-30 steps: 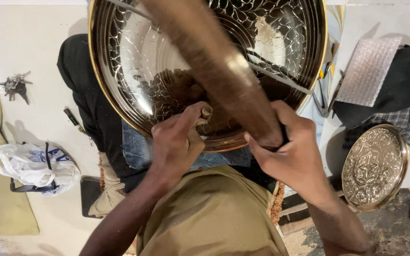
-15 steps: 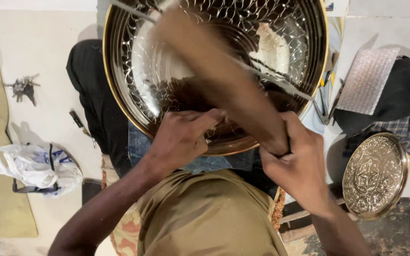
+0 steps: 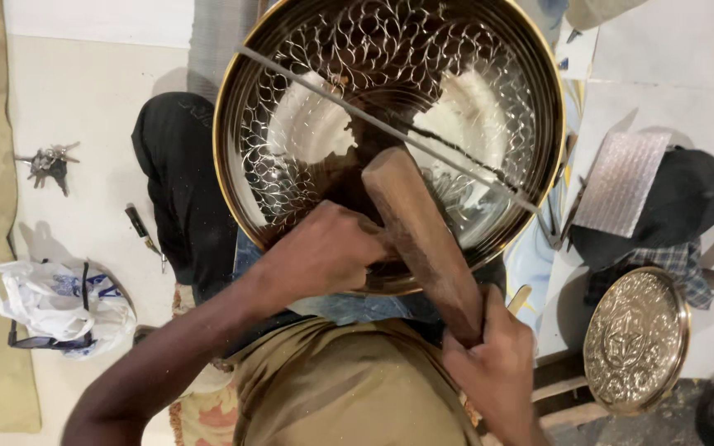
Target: The person is hammering a metal plate with a wooden mallet. They hold a small metal tool in their left hand and repeatedly strike it with the mallet in their right hand to shape the plate.
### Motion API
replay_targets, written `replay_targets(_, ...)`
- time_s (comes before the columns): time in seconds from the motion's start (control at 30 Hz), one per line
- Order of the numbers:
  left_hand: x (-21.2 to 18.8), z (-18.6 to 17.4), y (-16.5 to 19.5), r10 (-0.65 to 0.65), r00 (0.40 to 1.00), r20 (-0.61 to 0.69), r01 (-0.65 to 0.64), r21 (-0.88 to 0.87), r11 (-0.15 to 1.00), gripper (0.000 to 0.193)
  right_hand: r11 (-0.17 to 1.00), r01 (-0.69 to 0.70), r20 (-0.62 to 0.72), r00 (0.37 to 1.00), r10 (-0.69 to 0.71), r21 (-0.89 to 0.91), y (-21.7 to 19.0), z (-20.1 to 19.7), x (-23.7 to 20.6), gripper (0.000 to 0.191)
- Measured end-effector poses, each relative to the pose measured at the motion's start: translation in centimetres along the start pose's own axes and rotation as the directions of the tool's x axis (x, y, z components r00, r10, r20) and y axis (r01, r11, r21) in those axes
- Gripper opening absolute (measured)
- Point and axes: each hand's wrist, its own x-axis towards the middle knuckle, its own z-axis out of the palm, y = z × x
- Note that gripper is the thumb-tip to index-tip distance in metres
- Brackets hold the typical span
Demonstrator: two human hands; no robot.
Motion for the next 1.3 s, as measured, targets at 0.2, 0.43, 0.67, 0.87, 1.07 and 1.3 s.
replay_targets(0.2, -2.4, 0.8, 0.3, -0.221, 0.697, -0.682, -0.134, -0.426, 0.895, 0.035, 0.884, -0.124, -0.208, 0.948, 0.239, 0.450, 0.6, 3.4, -1.5, 0.032)
replay_targets(0.43, -6.7, 1.5, 1.6, -0.446, 0.396, -0.802, -0.318, -0.576, 0.753, 0.016, 0.504, -0.099, -0.135, 0.903, 0.408, 0.858, 0.1, 3.2, 0.5, 0.035)
replay_targets(0.67, -4.9, 0.2, 1.2, -0.337, 0.569, -0.750, -0.262, -0.554, 0.790, 0.015, 0.521, 0.110, -0.238, 0.953, 0.187, 0.847, -3.0, 2.4, 0.5, 0.043)
replay_targets(0.87, -0.3, -2.3, -0.4, 0.114, 0.875, -0.471, -0.336, -0.420, 0.843, 0.048, 0.675, -0.019, -0.131, 0.977, 0.171, 0.738, -1.6, 6.0, -2.3, 0.048)
replay_targets(1.07, 2.5, -2.6, -0.6, 0.266, 0.962, -0.069, -0.274, -0.167, 0.947, 0.047, 0.834, 0.053, -0.278, 0.953, 0.123, 0.549, 0.5, 7.0, -4.4, 0.047)
replay_targets(1.3, 4.0, -2.7, -0.8, 0.449, 0.891, 0.076, -0.444, -0.072, 0.893, 0.060, 0.960, -0.006, -0.298, 0.950, 0.093, 0.281, 0.7, 6.3, -4.3, 0.037)
